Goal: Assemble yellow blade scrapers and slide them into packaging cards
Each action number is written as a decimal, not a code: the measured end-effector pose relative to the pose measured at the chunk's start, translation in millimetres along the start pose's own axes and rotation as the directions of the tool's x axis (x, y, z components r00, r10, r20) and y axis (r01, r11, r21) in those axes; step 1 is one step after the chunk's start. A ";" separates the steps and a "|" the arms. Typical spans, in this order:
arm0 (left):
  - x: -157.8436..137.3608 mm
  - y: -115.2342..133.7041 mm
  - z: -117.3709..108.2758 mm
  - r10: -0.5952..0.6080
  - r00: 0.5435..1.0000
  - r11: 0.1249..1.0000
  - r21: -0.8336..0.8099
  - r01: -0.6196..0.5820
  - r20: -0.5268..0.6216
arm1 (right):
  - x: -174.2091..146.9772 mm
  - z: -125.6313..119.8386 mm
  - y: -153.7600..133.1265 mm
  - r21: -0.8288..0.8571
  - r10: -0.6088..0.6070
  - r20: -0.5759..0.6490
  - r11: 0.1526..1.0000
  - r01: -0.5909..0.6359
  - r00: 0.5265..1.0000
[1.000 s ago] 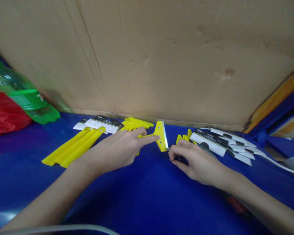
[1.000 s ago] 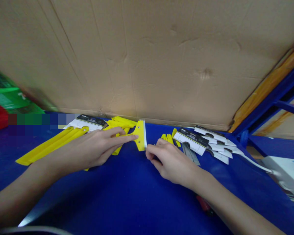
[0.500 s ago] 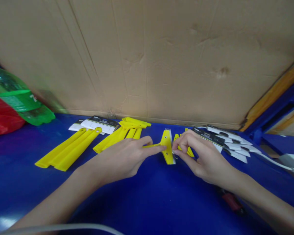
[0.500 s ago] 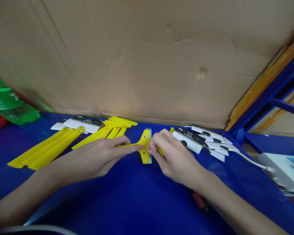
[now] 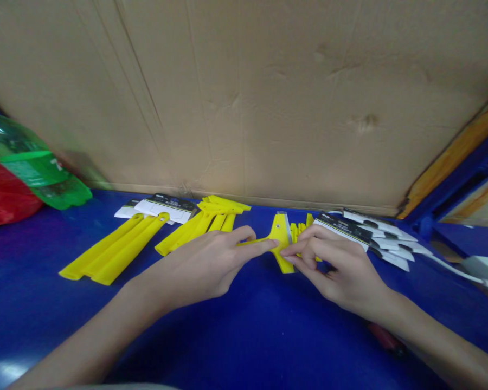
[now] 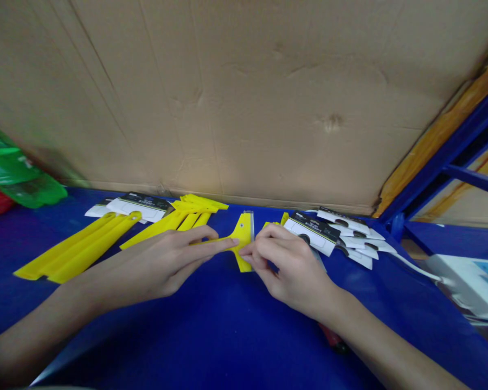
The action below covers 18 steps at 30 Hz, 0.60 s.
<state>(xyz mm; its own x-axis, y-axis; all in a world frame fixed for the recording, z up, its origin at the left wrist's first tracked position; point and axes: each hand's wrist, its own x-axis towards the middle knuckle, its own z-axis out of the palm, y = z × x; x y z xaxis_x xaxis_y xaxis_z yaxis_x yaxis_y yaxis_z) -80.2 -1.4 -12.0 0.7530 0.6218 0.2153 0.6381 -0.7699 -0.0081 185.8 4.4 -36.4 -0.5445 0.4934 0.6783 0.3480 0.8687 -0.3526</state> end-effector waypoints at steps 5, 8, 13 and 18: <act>-1.6 -2.4 0.9 0.008 0.998 1.000 0.000 -0.008 -0.066 | 2.0 -15.0 -6.5 -0.123 -0.125 0.122 0.982 0.140 0.985; -0.8 -1.9 -0.3 0.004 0.999 1.000 -0.021 -0.006 -0.054 | 3.4 -22.7 -10.9 -0.188 -0.180 0.212 0.957 0.221 0.961; 0.5 1.0 -2.2 0.004 0.999 0.999 -0.032 -0.005 -0.034 | 3.7 -22.5 -13.2 -0.074 -0.071 0.143 0.994 0.083 0.987; 0.7 7.5 -2.7 0.008 1.000 1.000 0.026 -0.008 0.011 | 7.2 -20.8 -7.2 0.160 0.238 -0.078 0.961 -0.224 0.968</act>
<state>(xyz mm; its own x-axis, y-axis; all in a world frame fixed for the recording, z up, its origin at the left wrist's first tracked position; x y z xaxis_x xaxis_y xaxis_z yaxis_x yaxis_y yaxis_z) -75.3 -7.1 -9.2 0.7595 0.6174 0.2048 0.6361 -0.7708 -0.0354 195.3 0.8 -15.5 -0.3849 0.6811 0.6228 0.3341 0.7319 -0.5939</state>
